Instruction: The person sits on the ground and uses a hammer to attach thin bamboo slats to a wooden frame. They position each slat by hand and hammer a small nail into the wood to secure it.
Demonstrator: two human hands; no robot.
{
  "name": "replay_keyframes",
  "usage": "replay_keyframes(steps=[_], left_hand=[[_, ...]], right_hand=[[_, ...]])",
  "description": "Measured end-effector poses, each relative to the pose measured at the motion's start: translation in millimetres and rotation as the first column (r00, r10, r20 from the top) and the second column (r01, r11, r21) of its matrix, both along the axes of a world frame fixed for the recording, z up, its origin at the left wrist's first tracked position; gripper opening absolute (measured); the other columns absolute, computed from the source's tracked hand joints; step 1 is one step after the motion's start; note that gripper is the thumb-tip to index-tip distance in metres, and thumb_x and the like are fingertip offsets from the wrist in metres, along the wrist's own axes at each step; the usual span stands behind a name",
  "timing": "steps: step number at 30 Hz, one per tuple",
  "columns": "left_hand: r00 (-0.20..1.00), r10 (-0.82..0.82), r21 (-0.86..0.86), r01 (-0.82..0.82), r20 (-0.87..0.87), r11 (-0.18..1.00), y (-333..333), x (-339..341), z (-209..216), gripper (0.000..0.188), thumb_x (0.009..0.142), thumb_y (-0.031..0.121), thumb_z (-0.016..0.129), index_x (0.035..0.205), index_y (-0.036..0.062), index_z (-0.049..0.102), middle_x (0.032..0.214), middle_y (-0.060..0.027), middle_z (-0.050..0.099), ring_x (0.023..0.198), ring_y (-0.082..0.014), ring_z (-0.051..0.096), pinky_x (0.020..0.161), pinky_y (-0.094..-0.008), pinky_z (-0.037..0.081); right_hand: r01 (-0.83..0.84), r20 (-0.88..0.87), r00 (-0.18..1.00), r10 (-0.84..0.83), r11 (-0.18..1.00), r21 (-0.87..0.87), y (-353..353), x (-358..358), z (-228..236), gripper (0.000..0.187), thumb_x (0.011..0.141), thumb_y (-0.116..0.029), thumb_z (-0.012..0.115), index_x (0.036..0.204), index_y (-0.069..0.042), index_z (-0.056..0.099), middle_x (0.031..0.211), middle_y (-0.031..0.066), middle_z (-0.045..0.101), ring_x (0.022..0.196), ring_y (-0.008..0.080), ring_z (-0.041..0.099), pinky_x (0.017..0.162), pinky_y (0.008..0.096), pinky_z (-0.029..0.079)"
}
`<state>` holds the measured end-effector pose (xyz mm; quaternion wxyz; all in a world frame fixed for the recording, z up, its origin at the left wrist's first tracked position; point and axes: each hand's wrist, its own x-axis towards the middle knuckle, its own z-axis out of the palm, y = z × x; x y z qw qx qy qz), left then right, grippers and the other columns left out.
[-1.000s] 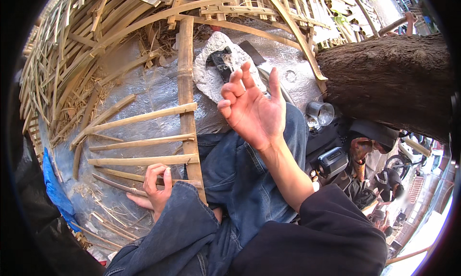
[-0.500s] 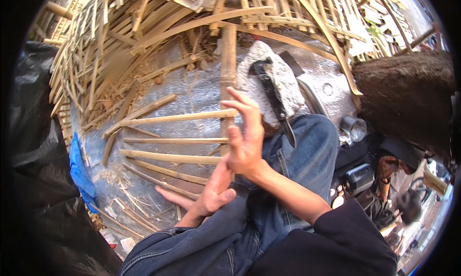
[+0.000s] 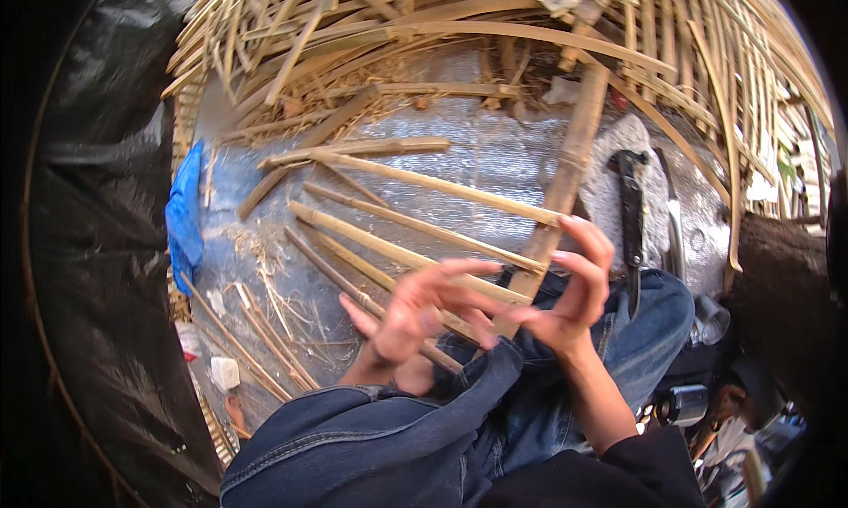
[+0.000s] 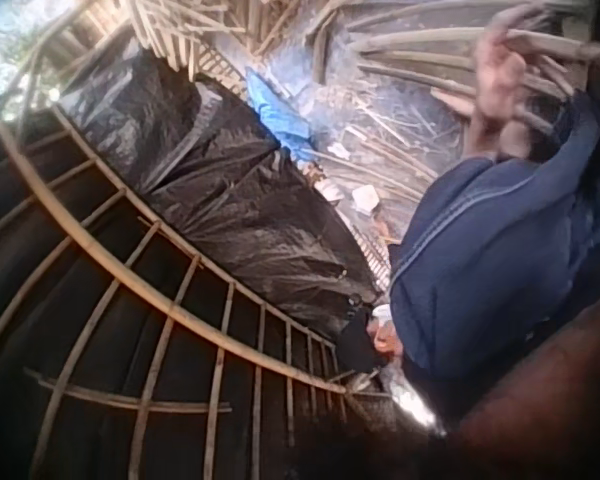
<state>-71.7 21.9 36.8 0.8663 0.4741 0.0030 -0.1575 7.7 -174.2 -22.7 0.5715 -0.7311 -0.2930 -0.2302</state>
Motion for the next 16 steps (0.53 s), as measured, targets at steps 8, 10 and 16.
replay_keyframes(steps=[8,10,16], left_hand=[[0.907,0.362,0.799,-0.378,0.217,0.467,100,95,-55,0.022,0.101,0.019,0.056,0.110,0.0020,0.068,0.094,-0.0087,0.072,0.090,-0.0148,0.068,0.079,-0.0271,0.053],[0.922,0.311,0.844,-0.348,0.230,0.408,126,115,-67,0.022,0.100,0.019,0.058,0.110,0.0024,0.068,0.098,-0.0086,0.072,0.092,-0.0150,0.068,0.082,-0.0276,0.053],[0.954,-0.025,0.954,-0.299,0.298,-0.038,129,155,-102,0.027,0.097,0.022,0.062,0.117,0.0052,0.067,0.119,-0.0136,0.070,0.113,-0.0261,0.065,0.098,-0.0362,0.048]], right_hand=[[0.128,-0.425,0.904,-0.043,0.977,0.173,-15,12,-20,0.026,0.095,-0.021,0.067,0.101,0.003,0.059,0.107,0.0192,0.065,0.102,0.0249,0.060,0.094,0.0353,0.044],[0.117,-0.446,0.895,-0.016,0.973,0.200,-7,11,-17,0.017,0.094,-0.013,0.066,0.093,0.003,0.060,0.093,0.0153,0.068,0.088,0.0220,0.062,0.083,0.0319,0.047],[0.091,-0.623,0.775,0.106,0.957,0.275,-16,10,-21,0.018,0.092,-0.015,0.069,0.090,0.002,0.062,0.086,0.0137,0.069,0.083,0.0236,0.064,0.081,0.0318,0.048]])
